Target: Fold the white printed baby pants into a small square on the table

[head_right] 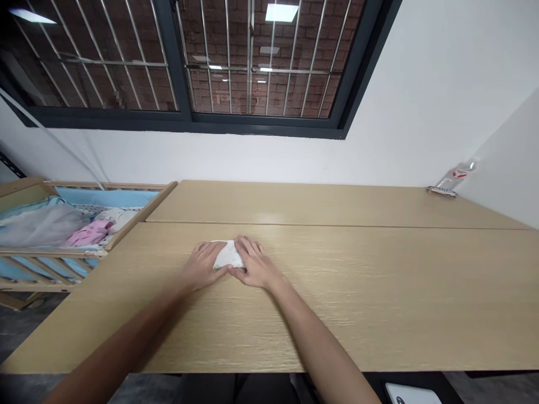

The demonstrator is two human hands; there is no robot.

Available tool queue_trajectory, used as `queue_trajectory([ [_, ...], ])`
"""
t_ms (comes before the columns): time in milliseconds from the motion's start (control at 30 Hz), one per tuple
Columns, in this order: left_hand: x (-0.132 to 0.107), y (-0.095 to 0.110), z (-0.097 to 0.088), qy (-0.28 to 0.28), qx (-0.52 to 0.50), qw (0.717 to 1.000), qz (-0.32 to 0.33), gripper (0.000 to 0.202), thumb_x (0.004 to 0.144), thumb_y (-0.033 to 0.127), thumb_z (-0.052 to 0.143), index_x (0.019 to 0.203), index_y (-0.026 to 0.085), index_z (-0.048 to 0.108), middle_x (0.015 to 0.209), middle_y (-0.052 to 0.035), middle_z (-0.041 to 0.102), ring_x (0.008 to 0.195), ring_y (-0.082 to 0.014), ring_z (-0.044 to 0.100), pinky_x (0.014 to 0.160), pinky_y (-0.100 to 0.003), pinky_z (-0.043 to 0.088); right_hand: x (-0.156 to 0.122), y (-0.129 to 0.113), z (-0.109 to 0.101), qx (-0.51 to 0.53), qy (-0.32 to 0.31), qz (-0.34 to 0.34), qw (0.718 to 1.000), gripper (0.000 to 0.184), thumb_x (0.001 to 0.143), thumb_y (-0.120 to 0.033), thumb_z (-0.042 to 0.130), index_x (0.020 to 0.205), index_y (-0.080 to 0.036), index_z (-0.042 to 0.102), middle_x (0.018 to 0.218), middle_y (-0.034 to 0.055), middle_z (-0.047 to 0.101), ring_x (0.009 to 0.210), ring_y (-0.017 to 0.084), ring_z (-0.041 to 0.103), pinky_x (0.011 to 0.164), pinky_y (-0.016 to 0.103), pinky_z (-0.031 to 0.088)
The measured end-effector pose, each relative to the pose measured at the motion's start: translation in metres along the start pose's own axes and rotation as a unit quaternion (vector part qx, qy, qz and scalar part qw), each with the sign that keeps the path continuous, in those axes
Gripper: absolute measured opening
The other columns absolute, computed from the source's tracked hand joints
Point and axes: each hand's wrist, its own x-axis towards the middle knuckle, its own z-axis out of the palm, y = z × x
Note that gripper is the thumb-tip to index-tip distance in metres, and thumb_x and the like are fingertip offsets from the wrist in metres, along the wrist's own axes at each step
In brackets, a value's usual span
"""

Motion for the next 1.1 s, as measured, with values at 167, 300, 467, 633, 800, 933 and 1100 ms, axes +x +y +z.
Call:
queue_trajectory([
  [167,-0.001,-0.005,0.002,-0.020,-0.010,1.000,-0.011,0.074,0.085,0.064,0.062,0.139,0.015,0.050,0.144,-0.0187,0.056,0.128,-0.0369,0.053,0.106,-0.052,0.039,0.003,0.008,0.002,0.036,0.016,-0.004,0.999,0.070,0.086,-0.034,0.064,0.150,-0.016,0.042,0.153,0.0192,0.045,0.141,0.034,0.041,0.115,0.053,0.033],
  [300,0.001,-0.008,0.004,0.011,-0.050,0.998,-0.024,0.046,0.088,0.035,0.061,0.130,0.018,0.055,0.133,-0.0139,0.065,0.122,-0.0315,0.059,0.103,-0.047,0.042,0.009,0.019,0.012,0.089,0.071,0.001,0.993,0.065,0.079,-0.016,0.059,0.144,-0.018,0.047,0.144,0.0162,0.054,0.135,0.031,0.048,0.113,0.051,0.037],
  [467,0.006,-0.007,-0.009,0.057,-0.067,0.995,-0.051,0.018,0.090,0.023,0.053,0.105,0.021,0.063,0.107,-0.0093,0.072,0.105,-0.0272,0.065,0.094,-0.042,0.047,0.014,0.019,0.016,0.211,0.154,0.055,0.964,0.044,0.083,-0.019,0.059,0.127,-0.022,0.055,0.120,0.0107,0.067,0.111,0.027,0.062,0.098,0.046,0.048],
  [633,0.007,0.006,-0.023,0.073,-0.266,0.946,-0.173,0.020,0.093,0.041,0.055,0.101,0.023,0.058,0.093,-0.0044,0.073,0.086,-0.0219,0.069,0.075,-0.034,0.051,0.016,0.010,0.005,0.450,0.195,0.157,0.857,0.045,0.087,-0.043,0.066,0.122,-0.025,0.044,0.086,-0.0007,0.066,0.073,0.019,0.063,0.066,0.031,0.049],
  [800,0.004,0.014,-0.021,-0.023,-0.401,0.894,-0.199,0.036,0.091,0.038,0.056,0.121,0.022,0.044,0.075,0.0022,0.069,0.065,-0.0177,0.066,0.059,-0.028,0.047,0.019,0.012,0.001,0.512,0.216,0.261,0.789,0.059,0.074,-0.048,0.078,0.116,-0.026,0.042,0.083,-0.0017,0.066,0.070,0.020,0.065,0.062,0.031,0.050],
  [933,-0.002,0.015,-0.019,-0.104,-0.311,0.929,-0.174,0.050,0.087,0.031,0.056,0.132,0.022,0.039,0.086,-0.0019,0.072,0.070,-0.0202,0.068,0.063,-0.031,0.049,0.016,0.023,0.008,0.462,0.190,0.283,0.819,0.058,0.077,-0.051,0.075,0.119,-0.024,0.044,0.087,0.0024,0.068,0.080,0.023,0.069,0.072,0.038,0.056],
  [1100,-0.004,0.020,-0.021,-0.125,-0.105,0.974,-0.155,0.050,0.087,0.039,0.055,0.133,0.024,0.045,0.113,-0.0113,0.072,0.095,-0.0307,0.071,0.073,-0.037,0.050,0.010,0.035,0.019,0.353,0.152,0.232,0.894,0.047,0.083,-0.042,0.070,0.119,-0.022,0.047,0.113,0.0110,0.067,0.100,0.022,0.068,0.092,0.044,0.055],
])
